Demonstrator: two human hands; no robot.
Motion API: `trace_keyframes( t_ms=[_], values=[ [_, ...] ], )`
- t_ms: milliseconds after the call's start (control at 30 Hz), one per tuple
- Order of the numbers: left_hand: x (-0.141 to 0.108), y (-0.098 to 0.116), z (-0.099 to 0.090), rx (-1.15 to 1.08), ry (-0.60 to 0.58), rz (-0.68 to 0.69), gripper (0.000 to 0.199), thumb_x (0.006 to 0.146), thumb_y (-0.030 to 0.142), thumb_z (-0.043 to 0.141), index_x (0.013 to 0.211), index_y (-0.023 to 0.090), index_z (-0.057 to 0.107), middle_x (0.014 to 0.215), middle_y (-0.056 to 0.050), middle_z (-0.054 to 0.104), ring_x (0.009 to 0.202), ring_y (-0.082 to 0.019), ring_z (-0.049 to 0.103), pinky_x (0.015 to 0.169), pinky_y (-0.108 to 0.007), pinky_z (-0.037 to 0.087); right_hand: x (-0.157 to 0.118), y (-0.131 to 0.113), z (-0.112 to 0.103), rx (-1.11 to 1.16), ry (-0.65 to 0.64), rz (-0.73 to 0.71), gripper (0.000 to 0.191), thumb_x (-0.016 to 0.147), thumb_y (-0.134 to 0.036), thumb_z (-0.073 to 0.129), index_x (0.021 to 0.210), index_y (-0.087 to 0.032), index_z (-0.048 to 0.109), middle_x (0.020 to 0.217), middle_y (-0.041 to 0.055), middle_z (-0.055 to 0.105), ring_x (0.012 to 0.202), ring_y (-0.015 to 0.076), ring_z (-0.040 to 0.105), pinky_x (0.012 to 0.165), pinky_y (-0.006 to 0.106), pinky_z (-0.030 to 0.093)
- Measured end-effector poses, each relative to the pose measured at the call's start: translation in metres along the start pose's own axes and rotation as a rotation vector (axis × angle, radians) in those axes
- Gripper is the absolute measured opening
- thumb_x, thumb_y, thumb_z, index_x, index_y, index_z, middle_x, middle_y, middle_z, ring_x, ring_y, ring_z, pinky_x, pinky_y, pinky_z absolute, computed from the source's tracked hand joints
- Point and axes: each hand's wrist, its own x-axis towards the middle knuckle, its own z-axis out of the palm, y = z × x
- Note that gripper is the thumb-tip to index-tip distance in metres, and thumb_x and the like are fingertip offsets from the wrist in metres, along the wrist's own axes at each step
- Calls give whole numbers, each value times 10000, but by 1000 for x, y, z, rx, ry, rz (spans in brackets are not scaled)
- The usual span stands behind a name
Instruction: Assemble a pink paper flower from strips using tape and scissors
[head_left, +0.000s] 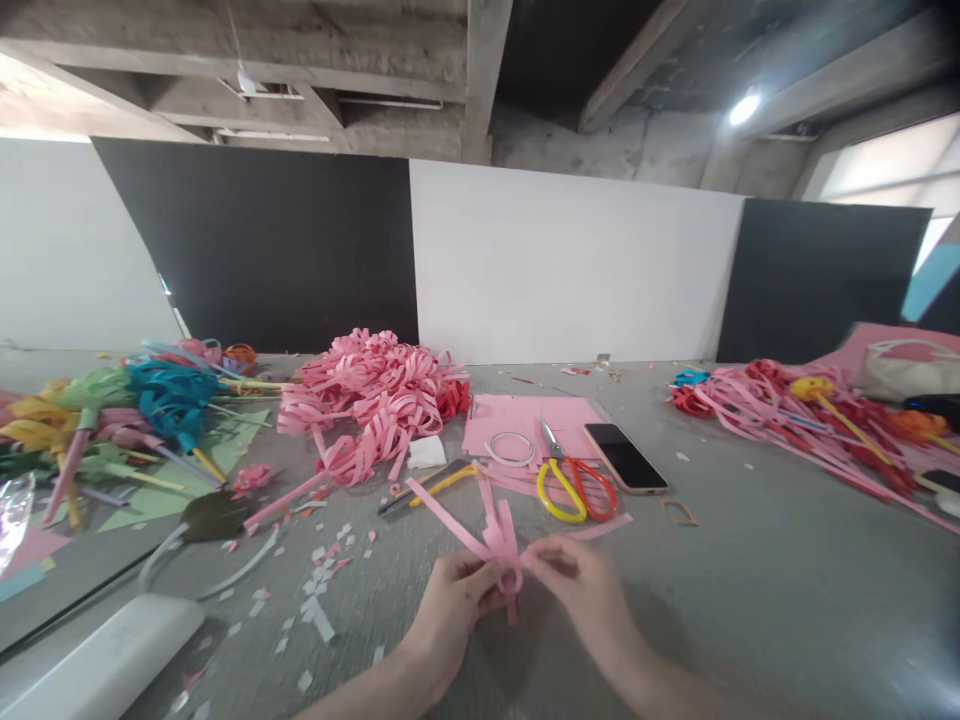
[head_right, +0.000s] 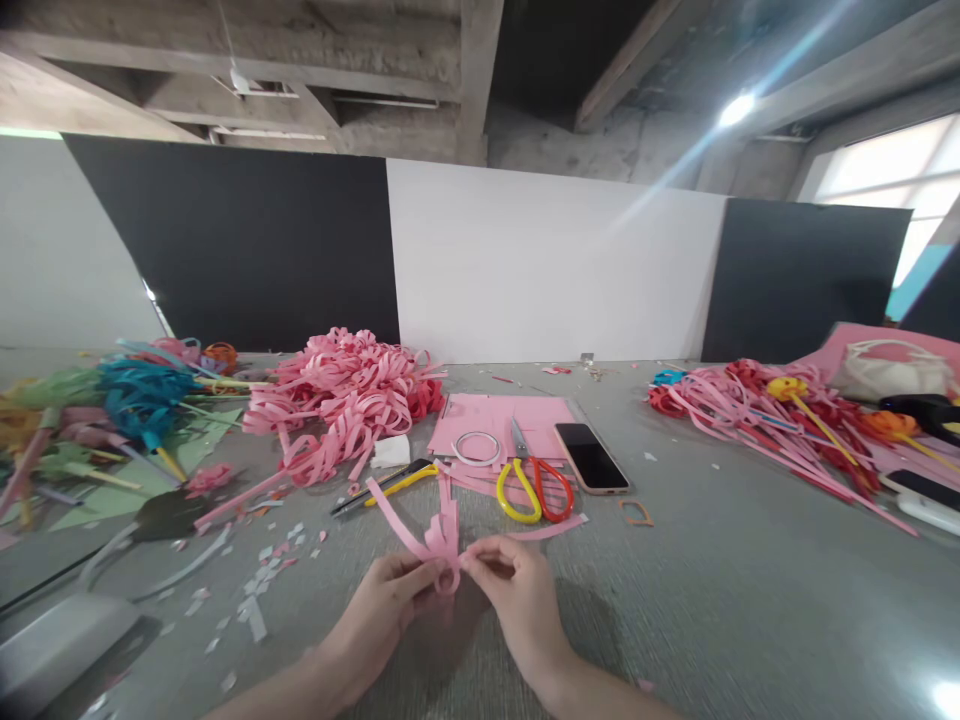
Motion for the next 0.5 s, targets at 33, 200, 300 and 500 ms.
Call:
trace_keyframes(
  t_ms=[33, 200, 300, 500],
  values=[
    [0, 0, 0, 4, 0, 1, 177, 657, 227, 613, 549, 86, 605, 571, -31, 529, 541, -115, 471, 499, -253, 425, 0, 0, 0, -10, -3, -3, 98, 679, -271, 607, 671, -176, 632, 670, 13, 676, 649, 147, 620, 617, 195, 479],
    [0, -2, -1, 29, -1, -1, 168, 659, 219, 606, 560, 83, 607, 563, -26, 522, 534, -110, 468, 503, -249, 424, -1, -1, 1, -72, -19, -42, 81, 687, -248, 590, 659, -186, 632, 655, 4, 673, 632, 146, 615, 607, 196, 472],
    [0, -2, 0, 39, 7, -9, 175, 654, 227, 611, 556, 82, 606, 559, -25, 520, 533, -109, 469, 505, -243, 423, -3, -3, 1, -96, -13, -63, 82, 692, -241, 584, 653, -188, 633, 647, 1, 671, 620, 143, 612, 600, 195, 469],
    [-3, 1, 1, 66, -11, 7, 193, 649, 258, 623, 563, 86, 612, 546, -14, 510, 526, -104, 459, 509, -237, 419, -3, -4, 1, -100, -16, -87, 95, 703, -239, 573, 649, -192, 635, 631, 0, 667, 611, 145, 609, 592, 199, 464]
  ],
)
